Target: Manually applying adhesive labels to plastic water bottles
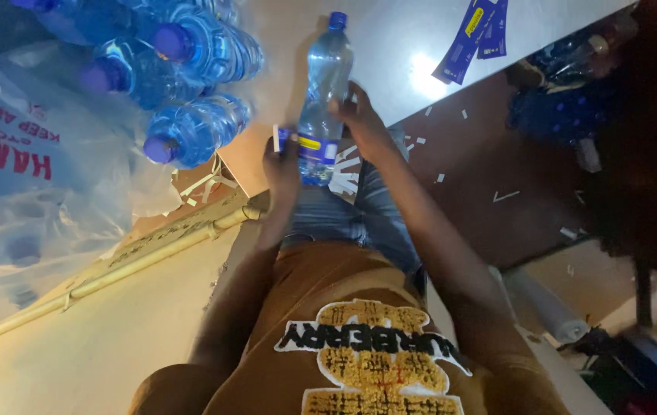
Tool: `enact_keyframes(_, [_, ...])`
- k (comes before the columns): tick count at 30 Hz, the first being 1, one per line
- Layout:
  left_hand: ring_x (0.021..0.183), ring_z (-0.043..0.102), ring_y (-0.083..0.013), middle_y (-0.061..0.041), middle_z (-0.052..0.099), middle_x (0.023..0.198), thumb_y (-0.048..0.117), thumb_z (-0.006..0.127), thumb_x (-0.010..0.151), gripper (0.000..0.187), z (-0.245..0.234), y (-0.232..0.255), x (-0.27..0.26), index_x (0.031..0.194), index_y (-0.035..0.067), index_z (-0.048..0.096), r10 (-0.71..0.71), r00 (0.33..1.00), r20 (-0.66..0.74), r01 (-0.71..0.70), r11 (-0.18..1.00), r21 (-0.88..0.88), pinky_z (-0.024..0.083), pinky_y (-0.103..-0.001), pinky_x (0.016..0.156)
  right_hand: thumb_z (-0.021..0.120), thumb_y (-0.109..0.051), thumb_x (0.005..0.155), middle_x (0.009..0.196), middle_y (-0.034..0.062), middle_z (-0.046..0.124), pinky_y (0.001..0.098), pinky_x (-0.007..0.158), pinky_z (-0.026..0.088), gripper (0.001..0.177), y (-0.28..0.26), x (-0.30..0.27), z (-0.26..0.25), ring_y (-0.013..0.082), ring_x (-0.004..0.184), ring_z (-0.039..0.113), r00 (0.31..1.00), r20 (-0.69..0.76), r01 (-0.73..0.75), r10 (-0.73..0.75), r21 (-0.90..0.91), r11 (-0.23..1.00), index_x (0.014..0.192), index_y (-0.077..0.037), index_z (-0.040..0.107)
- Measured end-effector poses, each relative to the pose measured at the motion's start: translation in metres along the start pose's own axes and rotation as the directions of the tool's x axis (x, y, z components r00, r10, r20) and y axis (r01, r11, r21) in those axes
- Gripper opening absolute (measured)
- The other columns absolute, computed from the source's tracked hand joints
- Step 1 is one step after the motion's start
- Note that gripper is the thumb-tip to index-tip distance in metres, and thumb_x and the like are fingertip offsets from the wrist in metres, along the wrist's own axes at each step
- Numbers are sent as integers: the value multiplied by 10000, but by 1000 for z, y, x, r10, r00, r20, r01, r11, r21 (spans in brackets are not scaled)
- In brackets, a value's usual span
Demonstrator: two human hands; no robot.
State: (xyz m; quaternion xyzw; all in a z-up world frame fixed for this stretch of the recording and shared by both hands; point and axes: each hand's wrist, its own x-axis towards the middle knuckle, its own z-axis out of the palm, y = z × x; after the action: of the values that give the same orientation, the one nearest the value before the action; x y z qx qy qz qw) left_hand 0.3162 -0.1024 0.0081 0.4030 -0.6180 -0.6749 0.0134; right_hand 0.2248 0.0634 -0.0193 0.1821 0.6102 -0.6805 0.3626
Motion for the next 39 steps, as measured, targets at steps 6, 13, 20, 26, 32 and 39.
enact_keyframes(6, [876, 752, -187, -68, 788, 947, 303, 1007, 865, 340, 23, 51, -30, 1035, 152, 755, 75, 979, 189, -78, 997, 5, 591, -398, 857, 947, -608, 883, 1186, 114, 733, 397, 778, 634, 905, -1, 37, 14, 249, 978, 761, 971, -225, -19, 75, 244, 970, 1542, -126, 557])
enact_keyframes(13, [849, 526, -96, 52, 499, 923, 476, 659, 1126, 286, 23, 49, -42, 1102, 192, 636, -70, 867, 493, 187, 963, -193, 383, -247, 777, 600, -738, 995, 1285, 323, 658, 687, 973, 574, 922, -11, -8, 9, 518, 1129, 700, 841, 204, 64, -501, 881, 468, 1534, 0, 477])
enact_keyframes(20, [1046, 510, -188, -67, 548, 1166, 612, 716, 1065, 613, 20, 94, -61, 1380, 132, 500, 90, 738, 669, 59, 979, -196, 431, -310, 928, 529, -817, 1017, 1514, 398, 580, 789, 1066, 569, 1074, -34, -20, -9, 601, 1309, 664, 558, 309, 53, -770, 913, 405, 1640, 44, 374])
enact_keyframes(26, [1081, 517, -265, -120, 501, 1181, 623, 577, 1134, 643, 8, 99, -55, 1407, 42, 549, -50, 723, 689, 207, 967, -147, 468, -417, 1003, 801, -426, 908, 1366, 302, 709, 697, 950, 665, 798, -51, -54, -31, 501, 1130, 758, 801, 326, 287, -503, 528, 800, 1510, 37, 559])
enact_keyframes(32, [937, 705, -314, -135, 644, 1059, 299, 569, 1059, 320, 0, -49, 18, 1266, 90, 695, -348, 864, 364, 473, 808, -351, 600, -436, 870, 995, -104, 866, 1147, 214, 801, 425, 907, 639, 422, -65, -86, 27, 299, 1084, 763, 793, 179, 583, -582, 53, 811, 1174, 22, 736])
enact_keyframes(39, [1181, 768, -439, -274, 642, 1306, 128, 462, 1167, 292, -19, 109, -13, 1366, -71, 541, -301, 860, 412, 70, 870, 488, 630, -624, 1078, 973, -285, 1000, 1464, 118, 504, 631, 1106, 511, 791, -62, -48, 109, 475, 1435, 520, 655, 78, 736, -752, -295, 610, 1605, -154, 481])
